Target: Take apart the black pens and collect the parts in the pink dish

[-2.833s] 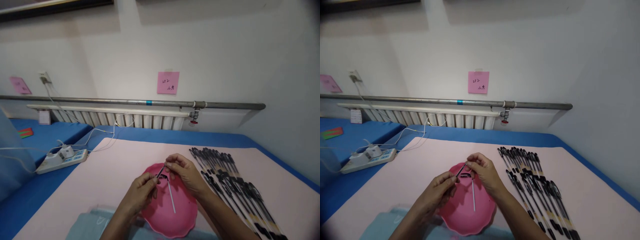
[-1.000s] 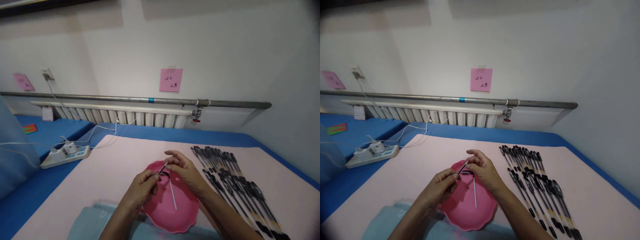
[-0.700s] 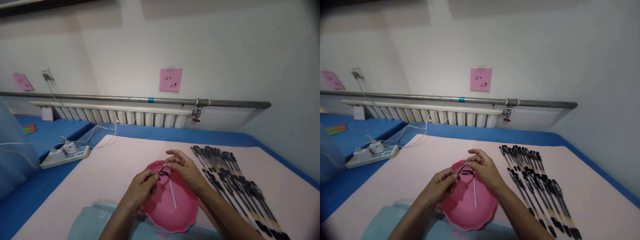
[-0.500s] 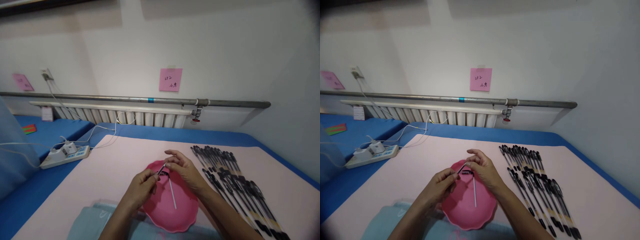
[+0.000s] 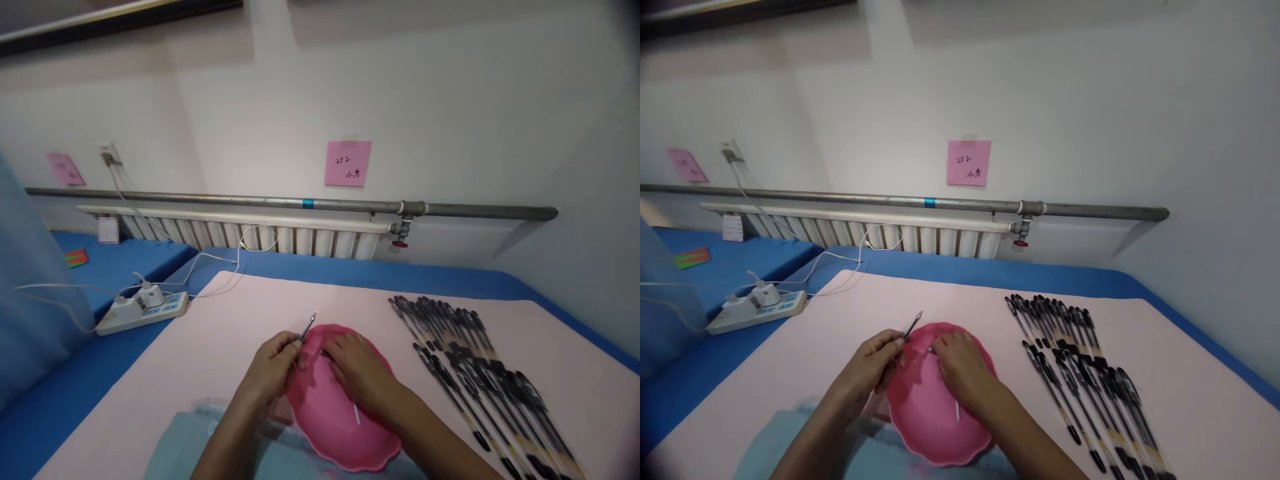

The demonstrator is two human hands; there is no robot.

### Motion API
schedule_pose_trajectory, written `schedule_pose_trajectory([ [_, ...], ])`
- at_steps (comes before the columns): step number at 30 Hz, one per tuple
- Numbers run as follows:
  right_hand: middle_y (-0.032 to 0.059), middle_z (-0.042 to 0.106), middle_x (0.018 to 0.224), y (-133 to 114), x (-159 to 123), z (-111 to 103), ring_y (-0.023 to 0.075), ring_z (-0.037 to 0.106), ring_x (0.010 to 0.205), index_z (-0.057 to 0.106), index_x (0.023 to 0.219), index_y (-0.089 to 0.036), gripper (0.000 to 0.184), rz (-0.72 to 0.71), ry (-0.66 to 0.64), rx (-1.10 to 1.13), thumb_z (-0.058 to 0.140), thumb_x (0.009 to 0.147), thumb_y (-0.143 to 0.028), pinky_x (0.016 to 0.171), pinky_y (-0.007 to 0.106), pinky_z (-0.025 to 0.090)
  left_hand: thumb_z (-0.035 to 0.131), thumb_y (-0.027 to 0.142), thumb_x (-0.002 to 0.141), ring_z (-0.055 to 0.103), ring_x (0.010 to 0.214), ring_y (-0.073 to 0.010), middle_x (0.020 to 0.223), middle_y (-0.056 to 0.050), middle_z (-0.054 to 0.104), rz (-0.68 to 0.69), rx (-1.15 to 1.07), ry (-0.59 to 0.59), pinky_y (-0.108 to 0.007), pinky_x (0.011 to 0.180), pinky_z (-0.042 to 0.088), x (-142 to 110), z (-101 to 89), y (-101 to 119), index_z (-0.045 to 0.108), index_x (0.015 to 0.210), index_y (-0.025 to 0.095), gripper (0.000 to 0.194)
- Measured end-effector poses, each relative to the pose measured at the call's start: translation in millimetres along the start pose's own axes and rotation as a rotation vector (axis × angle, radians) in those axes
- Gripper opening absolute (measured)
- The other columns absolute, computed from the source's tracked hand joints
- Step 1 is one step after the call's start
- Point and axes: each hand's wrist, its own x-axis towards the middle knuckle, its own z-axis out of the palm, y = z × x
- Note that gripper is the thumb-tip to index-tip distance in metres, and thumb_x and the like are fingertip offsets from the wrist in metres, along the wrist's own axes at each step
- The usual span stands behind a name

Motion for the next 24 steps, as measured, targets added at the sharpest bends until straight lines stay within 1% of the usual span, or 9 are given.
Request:
schedule_pose_trajectory([
  [3,0.0056,0.068,0.090,1,0,0,0.0229,0.058,0.088,0.065,0.079,-0.022,0.019,0.037,0.049,0.179,0.048,0.079,-0.013,0.083,0.039,0.040,0.049,0.032,0.074,0.032,0.033,-0.0033,0.056,0.005,0.053,0.014,-0.003,0.005,-0.019,0.034,0.019,-1,0.9,1,0.055,0.080,0.015,0.019],
  [5,0.0059,0.067,0.091,2,2,-5,0.0223,0.058,0.088,0.065,0.082,-0.021,0.018,0.074,0.099,0.310,0.047,0.081,-0.018,0.081,0.038,0.043,0.050,0.033,0.073,0.033,0.034,-0.0038,0.056,0.005,0.052,0.022,0.001,0.005,-0.019,0.035,0.020,-2,0.5,3,0.055,0.081,0.015,0.021],
  [7,0.0064,0.066,0.087,5,4,-13,0.0204,0.060,0.080,0.063,0.091,-0.019,0.023,0.132,0.156,0.446,0.042,0.085,-0.024,0.073,0.035,0.047,0.051,0.034,0.072,0.032,0.035,-0.0041,0.056,0.005,0.052,0.021,0.018,-0.007,-0.019,0.035,0.019,-2,-0.8,5,0.056,0.080,0.015,0.021],
  [9,0.0050,0.064,0.077,8,6,-22,0.0180,0.061,0.067,0.059,0.099,-0.017,0.029,0.199,0.203,0.579,0.037,0.087,-0.030,0.060,0.031,0.050,0.052,0.034,0.071,0.030,0.036,-0.0039,0.056,0.005,0.052,0.015,0.048,-0.027,-0.020,0.036,0.017,-2,-2.5,5,0.056,0.079,0.015,0.022],
  [11,0.0013,0.060,0.067,11,7,-29,0.0156,0.058,0.058,0.058,0.099,-0.016,0.030,0.251,0.237,0.694,0.040,0.084,-0.034,0.052,0.028,0.049,0.052,0.033,0.071,0.029,0.037,-0.0037,0.056,0.005,0.052,0.013,0.096,-0.046,-0.020,0.038,0.016,0,-4.0,4,0.058,0.081,0.014,0.022],
  [13,-0.0010,0.057,0.064,12,8,-34,0.0139,0.057,0.057,0.059,0.091,-0.017,0.025,0.278,0.256,0.781,0.047,0.080,-0.035,0.053,0.026,0.049,0.052,0.032,0.072,0.029,0.039,-0.0039,0.055,0.005,0.052,0.022,0.150,-0.061,-0.020,0.040,0.018,1,-5.1,2,0.060,0.084,0.014,0.023],
  [16,-0.0015,0.057,0.063,11,8,-37,0.0127,0.055,0.057,0.061,0.082,-0.017,0.020,0.294,0.271,0.863,0.052,0.075,-0.033,0.055,0.026,0.048,0.052,0.030,0.074,0.033,0.043,-0.0054,0.055,0.005,0.052,0.046,0.213,-0.103,-0.020,0.044,0.023,0,-5.7,-1,0.062,0.086,0.014,0.023],
  [20,-0.0023,0.056,0.063,10,8,-36,0.0126,0.053,0.058,0.062,0.081,-0.018,0.018,0.308,0.335,0.900,0.055,0.074,-0.033,0.059,0.025,0.045,0.051,0.028,0.075,0.046,0.057,-0.0098,0.058,0.003,0.054,0.111,0.248,-0.130,-0.022,0.056,0.032,-1,-5.8,-2,0.063,0.084,0.015,0.020],
  [24,-0.0033,0.054,0.060,13,9,-36,0.0123,0.050,0.058,0.062,0.078,-0.019,0.015,0.302,0.348,0.891,0.055,0.073,-0.031,0.060,0.025,0.041,0.050,0.028,0.076,0.050,0.060,-0.0119,0.059,0.003,0.055,0.110,0.261,-0.152,-0.024,0.060,0.035,0,-5.9,-5,0.063,0.088,0.015,0.022],
])
